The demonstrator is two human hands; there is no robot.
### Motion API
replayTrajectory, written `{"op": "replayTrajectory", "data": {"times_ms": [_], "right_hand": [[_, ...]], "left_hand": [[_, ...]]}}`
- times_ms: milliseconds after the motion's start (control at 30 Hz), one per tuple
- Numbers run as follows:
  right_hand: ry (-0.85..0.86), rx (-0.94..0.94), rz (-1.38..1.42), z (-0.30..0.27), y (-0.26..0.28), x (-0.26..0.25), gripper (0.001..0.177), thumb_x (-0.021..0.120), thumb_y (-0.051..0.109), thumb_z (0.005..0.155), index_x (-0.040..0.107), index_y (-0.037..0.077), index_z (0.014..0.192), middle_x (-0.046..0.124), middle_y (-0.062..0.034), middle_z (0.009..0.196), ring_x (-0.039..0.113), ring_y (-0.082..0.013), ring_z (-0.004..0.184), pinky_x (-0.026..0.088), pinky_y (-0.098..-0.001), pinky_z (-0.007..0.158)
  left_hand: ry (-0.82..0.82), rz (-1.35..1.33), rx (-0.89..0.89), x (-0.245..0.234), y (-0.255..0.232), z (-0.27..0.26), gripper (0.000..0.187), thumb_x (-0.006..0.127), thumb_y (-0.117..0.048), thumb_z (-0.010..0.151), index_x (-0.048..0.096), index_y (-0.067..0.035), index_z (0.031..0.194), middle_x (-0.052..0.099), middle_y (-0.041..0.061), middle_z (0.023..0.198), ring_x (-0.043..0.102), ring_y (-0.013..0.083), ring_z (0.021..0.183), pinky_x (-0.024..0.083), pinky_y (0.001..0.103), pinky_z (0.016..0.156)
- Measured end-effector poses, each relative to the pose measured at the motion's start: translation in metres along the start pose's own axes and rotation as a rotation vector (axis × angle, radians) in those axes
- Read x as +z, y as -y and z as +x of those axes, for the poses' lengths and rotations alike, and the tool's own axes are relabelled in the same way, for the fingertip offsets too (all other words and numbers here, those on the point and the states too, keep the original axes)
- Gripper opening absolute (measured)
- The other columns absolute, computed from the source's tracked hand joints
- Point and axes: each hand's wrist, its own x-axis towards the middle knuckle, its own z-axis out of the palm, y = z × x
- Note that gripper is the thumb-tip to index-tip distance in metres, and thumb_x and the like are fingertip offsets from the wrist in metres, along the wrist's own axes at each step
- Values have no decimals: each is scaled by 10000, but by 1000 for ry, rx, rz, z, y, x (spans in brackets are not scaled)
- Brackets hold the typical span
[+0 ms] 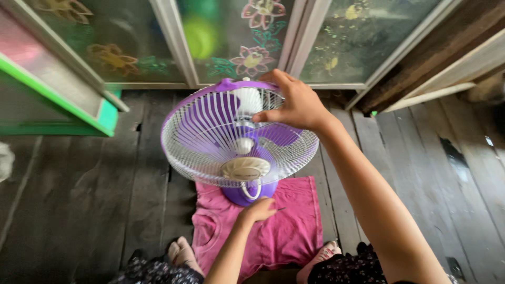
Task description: The person sits on the floor and assembles a purple table fan. They place the front wire cage over the fan blades, align it, and use a screwdriver to tighten the screws securing the cage to the fan body.
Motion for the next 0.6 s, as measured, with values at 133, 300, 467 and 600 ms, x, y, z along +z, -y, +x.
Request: {"op": "replayTrajectory", "data": {"times_ms": [133,300,467,600], "right_hand": [[-114,-74,-38,-8,4,2,777,860,580,745,627,29,1242,661,-166,1207,656,-372,1151,524,-457,957],[-168,-42,73,-16,2,8,415,722,389,1024,667,19,1204,657,-155,1177,672,-336,1090,533,-431,924],[-303,-61,63,-10,5,18,300,747,304,994,713,7,1014,656,-144,992,682,-304,889,542,-404,791],[-331,-87,86,-9,5,21,236,749,251,996,721,17,980,660,-131,956,679,-300,830,537,-398,750]], "left_hand": [[-240,-484,505,-90,-107,-92,256,655,-264,1007,733,-66,1148,769,56,1045,706,187,936,561,343,833],[-1320,-39,655,-266,-148,-172,118,629,-52,1079,653,-56,1194,722,77,1178,711,237,1102,558,341,977],[-986,160,650,-348,-145,-156,319,751,-177,994,688,-13,1260,686,139,1195,645,277,1125,506,396,961],[-913,157,640,-361,-126,-131,252,781,-224,964,755,-31,1124,720,115,1025,692,243,952,538,372,810]]}}
